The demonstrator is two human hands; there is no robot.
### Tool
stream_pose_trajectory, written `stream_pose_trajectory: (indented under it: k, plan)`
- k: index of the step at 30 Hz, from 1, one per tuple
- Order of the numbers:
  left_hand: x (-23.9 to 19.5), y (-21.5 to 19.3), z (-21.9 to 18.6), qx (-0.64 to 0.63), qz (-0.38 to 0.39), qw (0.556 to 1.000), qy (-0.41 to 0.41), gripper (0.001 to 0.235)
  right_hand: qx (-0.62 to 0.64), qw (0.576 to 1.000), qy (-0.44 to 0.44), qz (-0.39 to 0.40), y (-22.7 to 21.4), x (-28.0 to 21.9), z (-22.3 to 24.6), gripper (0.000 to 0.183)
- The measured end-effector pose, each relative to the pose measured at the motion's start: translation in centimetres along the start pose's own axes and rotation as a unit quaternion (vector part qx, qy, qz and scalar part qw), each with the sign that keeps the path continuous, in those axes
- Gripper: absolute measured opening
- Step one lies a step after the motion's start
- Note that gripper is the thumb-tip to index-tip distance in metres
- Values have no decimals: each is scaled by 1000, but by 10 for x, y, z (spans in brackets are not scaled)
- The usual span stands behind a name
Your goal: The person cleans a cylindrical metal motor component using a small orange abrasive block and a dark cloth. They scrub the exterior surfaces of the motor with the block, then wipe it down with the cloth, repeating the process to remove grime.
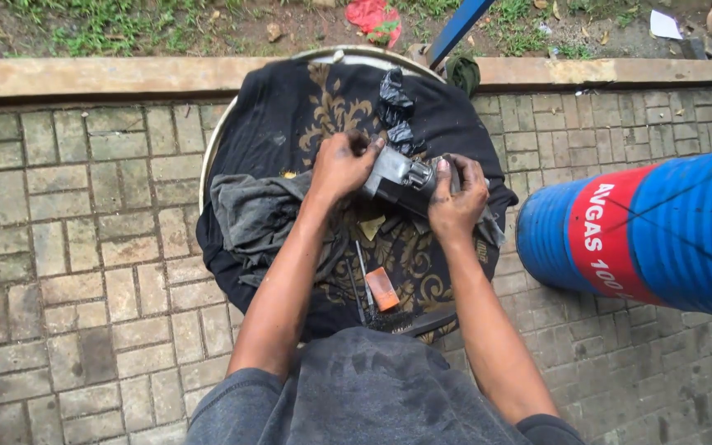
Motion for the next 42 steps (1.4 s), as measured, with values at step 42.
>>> stream_pose_trajectory:
  k: [42]
  plan:
    - [-127,35,26,5,86,984,-155,48,24,997,-66,38,-21,-16,11,6]
Point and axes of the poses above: each hand's wrist, its own x-axis towards the middle knuckle, its own y-axis out of the palm, z = x × y, the point moved 5 cm from there along x, towards the middle knuckle, and after that the axes turned 12 degrees about x, right-handed, at the moved point
